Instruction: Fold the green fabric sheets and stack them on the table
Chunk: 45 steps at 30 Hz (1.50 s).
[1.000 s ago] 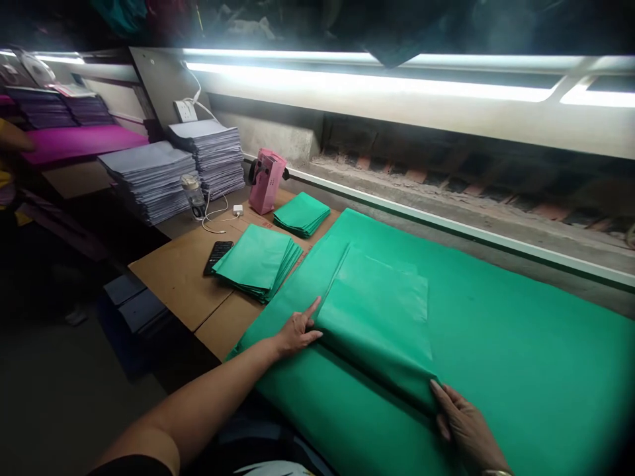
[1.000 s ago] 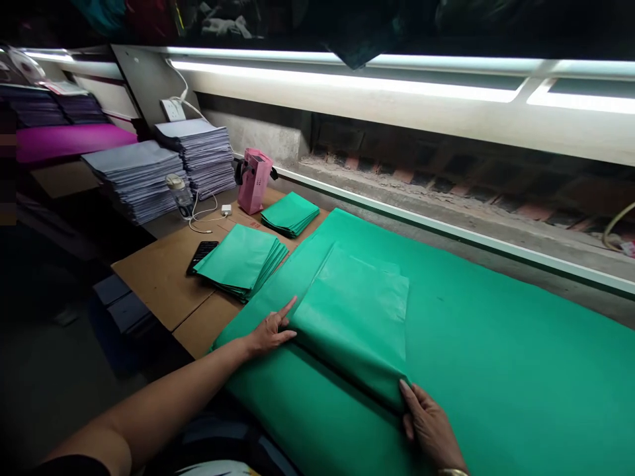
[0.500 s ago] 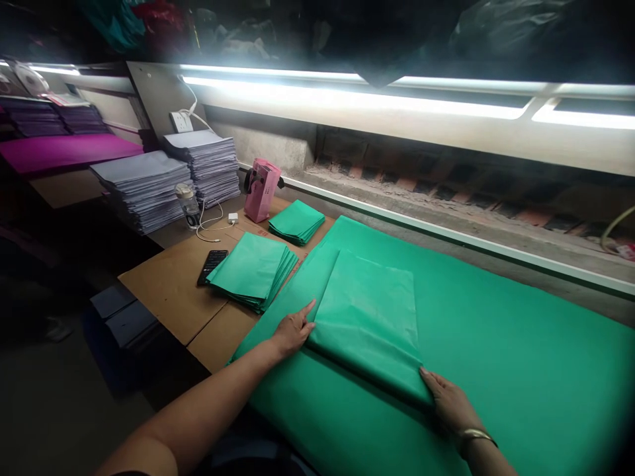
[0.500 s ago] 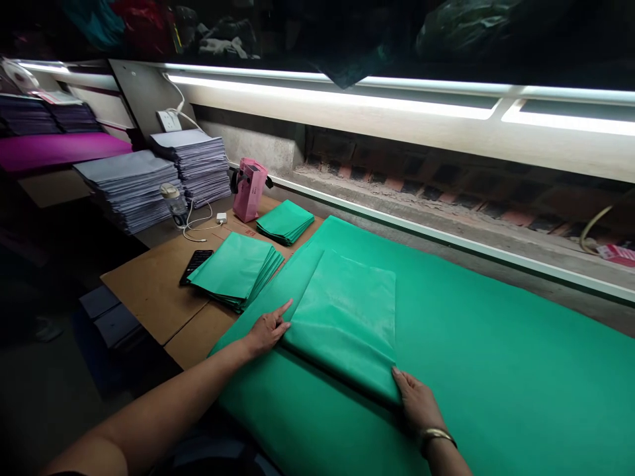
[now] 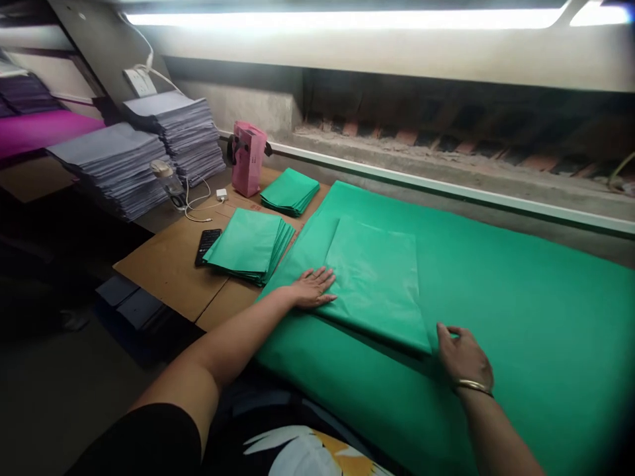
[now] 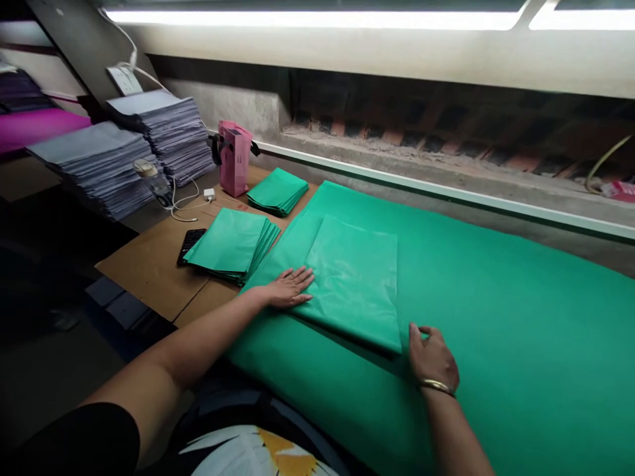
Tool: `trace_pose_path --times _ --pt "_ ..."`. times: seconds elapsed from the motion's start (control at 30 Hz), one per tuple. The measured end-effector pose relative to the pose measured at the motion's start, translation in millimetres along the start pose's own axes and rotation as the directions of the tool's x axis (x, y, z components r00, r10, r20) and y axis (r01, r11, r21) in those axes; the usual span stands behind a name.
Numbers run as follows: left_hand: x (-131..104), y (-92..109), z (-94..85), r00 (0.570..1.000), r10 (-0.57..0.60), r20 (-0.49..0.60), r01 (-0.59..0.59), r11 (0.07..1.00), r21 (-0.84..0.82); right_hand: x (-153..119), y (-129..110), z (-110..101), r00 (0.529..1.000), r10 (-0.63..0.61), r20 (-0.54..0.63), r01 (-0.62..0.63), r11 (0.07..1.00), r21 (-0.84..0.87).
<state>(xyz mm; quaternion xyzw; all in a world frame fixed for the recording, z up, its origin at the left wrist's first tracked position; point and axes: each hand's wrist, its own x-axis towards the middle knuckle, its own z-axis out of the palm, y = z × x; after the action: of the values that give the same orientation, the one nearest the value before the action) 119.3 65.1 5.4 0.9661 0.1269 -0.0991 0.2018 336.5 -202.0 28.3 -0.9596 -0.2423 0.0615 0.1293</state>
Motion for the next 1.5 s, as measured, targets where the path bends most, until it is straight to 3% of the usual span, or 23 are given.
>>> trace_pose_path --times 0.07,0.1,0.13,0.2,0.23,0.27,0.3,0.33,0.4,0.47,0.57,0.6,0.7,0.8,1.0,1.13,1.23,1.33,1.5 --pt "0 2 -0.5 0.999 -0.016 0.030 0.016 1.000 0.016 -29 -37 20 0.955 -0.229 -0.190 0.216 0.973 -0.086" --pt "-1 3 -1.6 0.999 -0.028 0.040 0.027 0.999 0.026 -46 -61 35 0.923 -0.338 -0.182 0.325 0.941 -0.099" --pt "-1 3 -3.2 0.998 -0.038 0.045 0.036 0.999 0.036 -63 -85 51 0.879 -0.459 -0.128 0.450 0.888 -0.096" --pt "-1 3 -6.9 0.998 -0.047 0.042 0.044 0.997 0.060 -92 -126 80 0.731 -0.683 0.001 0.682 0.729 -0.058" --pt "-1 2 -8.5 0.998 -0.042 0.039 0.039 0.997 0.072 -101 -136 89 0.655 -0.754 0.058 0.756 0.654 -0.038" --pt "0 2 -9.6 0.999 -0.034 0.035 0.030 0.996 0.085 -107 -138 95 0.610 -0.784 0.111 0.791 0.610 -0.036" --pt "0 4 -9.6 0.999 -0.030 0.035 0.027 0.995 0.095 -109 -130 96 0.614 -0.775 0.150 0.788 0.613 -0.058" --pt "1 7 -8.1 0.999 -0.044 0.028 0.041 0.994 0.102 -108 -115 93 0.660 -0.730 0.178 0.750 0.653 -0.107" --pt "-1 21 0.0 0.997 -0.082 -0.013 0.083 0.991 0.103 -100 -71 81 0.819 -0.548 0.169 0.574 0.777 -0.259" --pt "-8 42 14.4 0.999 -0.005 -0.041 0.009 0.995 0.101 -93 -26 67 0.914 -0.386 0.125 0.404 0.829 -0.387" --pt "-31 64 36.8 0.967 0.250 -0.041 -0.245 0.964 0.102 -89 13 56 0.944 -0.308 0.120 0.327 0.821 -0.468" --pt "-40 64 41.1 0.962 0.268 -0.048 -0.262 0.959 0.105 -87 17 54 0.943 -0.305 0.135 0.332 0.817 -0.472" --pt "-65 41 40.8 0.984 0.153 -0.087 -0.139 0.980 0.142 -62 15 53 0.950 -0.262 0.171 0.312 0.838 -0.448" --pt "-76 8 29.8 0.989 0.104 -0.104 -0.081 0.976 0.204 3 3 51 0.965 -0.195 0.176 0.250 0.887 -0.389" --pt "-68 -14 22.4 0.947 0.259 -0.189 -0.198 0.936 0.292 179 -33 44 0.992 -0.085 0.095 0.104 0.971 -0.217" --pt "-54 -26 28.0 0.895 0.374 -0.243 -0.289 0.902 0.321 251 -54 45 1.000 0.011 0.014 -0.009 0.993 -0.118" --pt "-33 -41 29.4 0.854 0.445 -0.270 -0.355 0.877 0.323 272 -62 48 0.991 0.099 -0.085 -0.104 0.993 -0.055" --pt "-5 -50 20.7 0.870 0.374 -0.320 -0.284 0.912 0.295 272 -64 49 0.980 0.118 -0.160 -0.120 0.993 -0.006" --pt "40 -49 -7.5 0.896 0.200 -0.398 -0.118 0.968 0.221 228 -43 50 0.982 -0.123 -0.143 0.123 0.992 -0.009"
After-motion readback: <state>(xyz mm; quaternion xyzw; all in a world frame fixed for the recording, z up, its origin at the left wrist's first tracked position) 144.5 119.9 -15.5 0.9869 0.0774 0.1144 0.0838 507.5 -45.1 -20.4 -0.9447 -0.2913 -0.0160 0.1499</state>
